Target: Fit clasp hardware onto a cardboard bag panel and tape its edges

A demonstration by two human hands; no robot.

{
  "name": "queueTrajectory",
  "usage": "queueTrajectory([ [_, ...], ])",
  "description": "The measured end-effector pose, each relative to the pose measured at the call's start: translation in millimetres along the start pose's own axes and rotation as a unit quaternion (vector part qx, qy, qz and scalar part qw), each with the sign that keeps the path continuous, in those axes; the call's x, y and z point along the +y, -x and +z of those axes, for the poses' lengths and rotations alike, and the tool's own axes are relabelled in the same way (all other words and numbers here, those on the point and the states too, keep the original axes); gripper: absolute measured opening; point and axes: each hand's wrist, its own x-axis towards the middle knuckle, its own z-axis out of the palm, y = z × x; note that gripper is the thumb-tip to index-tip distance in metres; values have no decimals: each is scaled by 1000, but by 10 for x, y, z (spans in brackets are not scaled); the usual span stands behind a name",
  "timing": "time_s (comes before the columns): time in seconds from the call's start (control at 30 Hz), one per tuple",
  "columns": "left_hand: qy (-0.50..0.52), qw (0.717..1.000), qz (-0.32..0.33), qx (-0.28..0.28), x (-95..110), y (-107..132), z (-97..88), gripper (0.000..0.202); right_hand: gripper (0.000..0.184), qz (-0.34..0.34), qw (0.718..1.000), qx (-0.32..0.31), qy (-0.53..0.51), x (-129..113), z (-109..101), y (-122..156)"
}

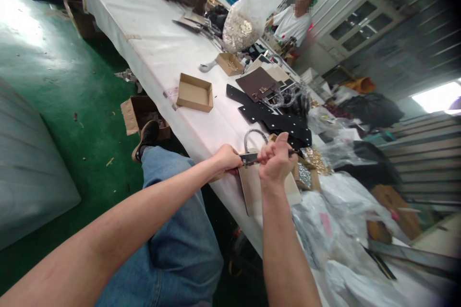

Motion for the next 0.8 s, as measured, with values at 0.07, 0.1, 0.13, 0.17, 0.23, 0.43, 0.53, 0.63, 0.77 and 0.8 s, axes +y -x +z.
queueTrajectory([
  [0.07, -5, 1000, 2, 4, -7, 1, 6, 11, 72, -34, 999, 7, 13, -10, 26, -19],
  [0.1, -5, 1000, 1, 4, -5, 4, 5, 10, 71, -43, 999, 8, 20, -3, 49, -6],
  [0.13, -4, 1000, -1, 4, 1, 9, 1, 10, 71, -44, 999, 7, 25, 11, 74, 18],
  [0.17, -3, 1000, -5, 5, 9, 16, -3, 10, 70, -40, 999, 6, 29, 29, 99, 47],
  [0.23, -6, 1000, -11, 4, 24, 26, -13, 11, 69, -37, 998, 11, 39, 71, 135, 106],
  [0.43, -15, 1000, -2, 6, -37, -36, 11, 11, 68, -53, 993, 22, 100, 134, 133, 180],
  [0.53, 4, 1000, 1, 10, -85, -79, 30, 13, 66, -61, 990, 35, 123, 152, 130, 216],
  [0.63, 1, 1000, 2, -5, -74, -77, 26, 20, 67, -77, 986, 47, 141, 174, 128, 262],
  [0.77, -18, 1000, -4, -8, 19, 9, 4, 22, 67, -62, 989, 53, 121, 173, 109, 252],
  [0.8, -19, 1000, -3, -8, 44, 41, -5, 21, 67, -51, 992, 51, 103, 158, 97, 224],
])
